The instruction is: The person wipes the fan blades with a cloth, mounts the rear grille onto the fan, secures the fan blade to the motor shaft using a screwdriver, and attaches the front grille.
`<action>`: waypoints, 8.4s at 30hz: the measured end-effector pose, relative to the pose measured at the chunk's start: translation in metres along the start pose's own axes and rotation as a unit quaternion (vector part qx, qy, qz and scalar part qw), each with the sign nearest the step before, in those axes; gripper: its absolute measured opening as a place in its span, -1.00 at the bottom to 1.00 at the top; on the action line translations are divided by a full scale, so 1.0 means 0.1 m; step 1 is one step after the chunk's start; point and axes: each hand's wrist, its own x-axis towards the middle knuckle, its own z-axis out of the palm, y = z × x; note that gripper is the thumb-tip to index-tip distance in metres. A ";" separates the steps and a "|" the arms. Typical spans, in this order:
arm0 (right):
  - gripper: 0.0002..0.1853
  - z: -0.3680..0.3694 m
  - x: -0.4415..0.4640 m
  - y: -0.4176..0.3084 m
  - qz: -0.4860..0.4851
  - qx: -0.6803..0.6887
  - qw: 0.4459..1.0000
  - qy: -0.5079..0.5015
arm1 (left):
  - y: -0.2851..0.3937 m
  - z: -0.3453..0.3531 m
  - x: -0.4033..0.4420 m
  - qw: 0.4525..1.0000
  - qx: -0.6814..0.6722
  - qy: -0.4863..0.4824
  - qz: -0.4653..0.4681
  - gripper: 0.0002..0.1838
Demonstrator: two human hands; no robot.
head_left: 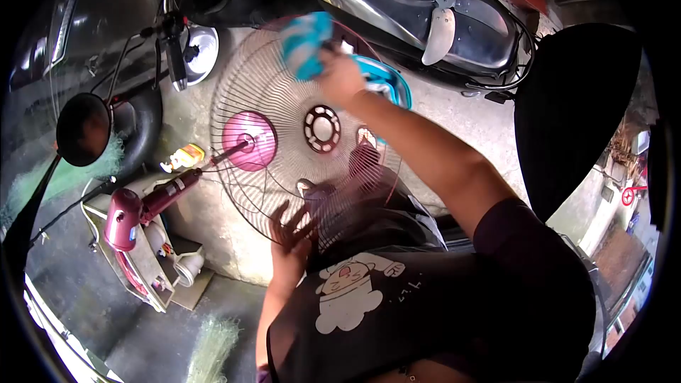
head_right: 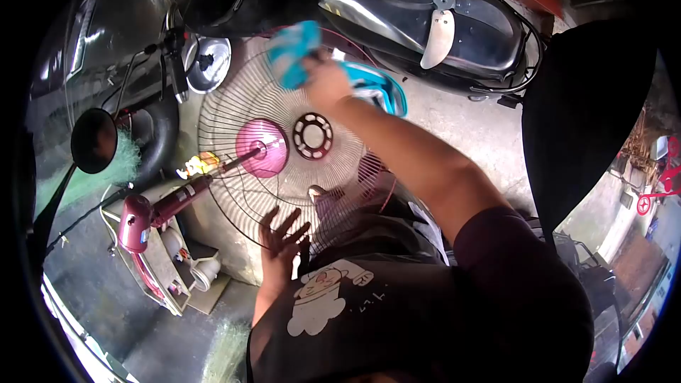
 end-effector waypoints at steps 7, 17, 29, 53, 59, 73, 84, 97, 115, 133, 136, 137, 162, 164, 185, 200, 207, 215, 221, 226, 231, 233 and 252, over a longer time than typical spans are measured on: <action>-0.76 0.09 -0.91 -0.94 -0.435 0.023 0.898 -0.061 | 0.03 0.02 -0.14 0.999 -0.013 0.041 -0.007 -0.11; -0.51 0.08 -1.28 0.11 0.145 0.073 0.977 -0.141 | 0.02 -0.04 -0.37 0.999 -0.036 0.023 0.024 -0.12; -0.42 -0.12 -0.68 -0.31 -0.041 -0.155 0.987 0.027 | -0.01 -0.07 -0.49 0.995 -0.082 0.029 0.049 -0.11; -0.66 -0.45 -0.98 -0.03 -0.163 -0.490 0.810 -0.278 | -0.25 -0.20 -0.72 0.992 -0.084 0.060 0.076 -0.08; -0.52 -0.41 -1.91 -0.74 -0.353 -0.073 0.873 -0.328 | -0.33 -0.31 -0.75 0.990 -0.076 0.054 0.105 -0.06; -0.59 0.55 -2.28 -1.78 -0.430 0.160 0.763 -0.456 | -0.96 -0.66 -1.06 0.979 -0.135 0.092 0.121 -0.15; -0.46 0.05 -2.35 -0.51 0.009 -0.310 0.866 -0.393 | -1.10 -1.70 -1.58 0.975 -0.174 -0.008 0.138 -0.10; -0.59 0.05 -3.39 -0.96 -0.047 -0.418 0.904 0.080 | -1.76 -4.39 -2.79 0.963 -0.206 0.081 0.156 0.02; 0.20 1.79 -3.15 -4.26 0.134 0.465 0.841 -0.240 | 0.46 -7.24 -2.08 0.971 -0.073 -0.088 0.211 -0.25; -0.59 3.90 -3.75 -5.85 0.205 0.088 0.963 0.149 | 2.20 -8.32 -0.36 0.903 0.011 -0.413 0.120 -0.18; -0.61 4.16 -3.79 -5.86 0.277 0.143 0.934 0.174 | 2.24 -8.33 -0.09 0.882 -0.021 -0.463 0.081 -0.18; -0.61 4.25 -3.84 -5.90 0.283 0.142 0.930 0.188 | 2.20 -8.34 -0.04 0.880 -0.032 -0.470 0.062 -0.18; -0.56 3.42 -4.04 -5.22 0.215 -0.035 0.970 0.104 | 0.95 -7.55 -0.01 0.894 -0.186 -0.403 0.063 -0.07; -0.57 3.46 -3.93 -5.13 0.209 -0.066 0.973 0.078 | 0.91 -7.48 -0.08 0.891 -0.179 -0.410 0.071 -0.10; -0.72 3.98 -3.76 -5.61 0.151 -0.243 0.899 0.333 | 2.26 -7.97 0.54 0.904 0.070 -0.422 0.004 -0.32; -0.74 3.85 -3.70 -6.08 0.143 -0.367 0.837 0.380 | 2.32 -7.55 0.93 0.934 0.143 -0.234 0.227 -0.63; -0.72 3.65 -3.61 -6.21 0.107 -0.378 0.844 0.365 | 2.19 -7.71 0.68 0.943 0.113 -0.230 0.214 -0.63; -0.76 3.57 -3.59 -6.41 0.045 -0.395 0.859 0.323 | 1.97 -8.05 0.59 0.953 0.059 -0.225 0.194 -0.67; -0.78 3.62 -3.60 -6.61 0.021 -0.419 0.860 0.292 | 1.96 -8.14 0.53 0.956 0.077 -0.208 0.193 -0.74; -0.80 3.66 -3.41 -6.59 0.032 -0.431 0.854 0.291 | 1.83 -8.15 0.67 0.961 0.065 -0.220 0.153 -0.77; -0.80 3.61 -3.28 -6.50 0.033 -0.447 0.842 0.298 | 1.81 -8.02 0.85 0.956 0.068 -0.243 0.149 -0.83; -0.79 3.59 -3.23 -6.44 0.042 -0.444 0.843 0.302 | 1.81 -7.96 0.93 0.956 0.072 -0.241 0.150 -0.83; -0.74 3.41 -2.94 -6.16 0.063 -0.479 0.804 0.348 | 1.91 -7.55 1.31 0.945 0.053 -0.277 0.164 -0.82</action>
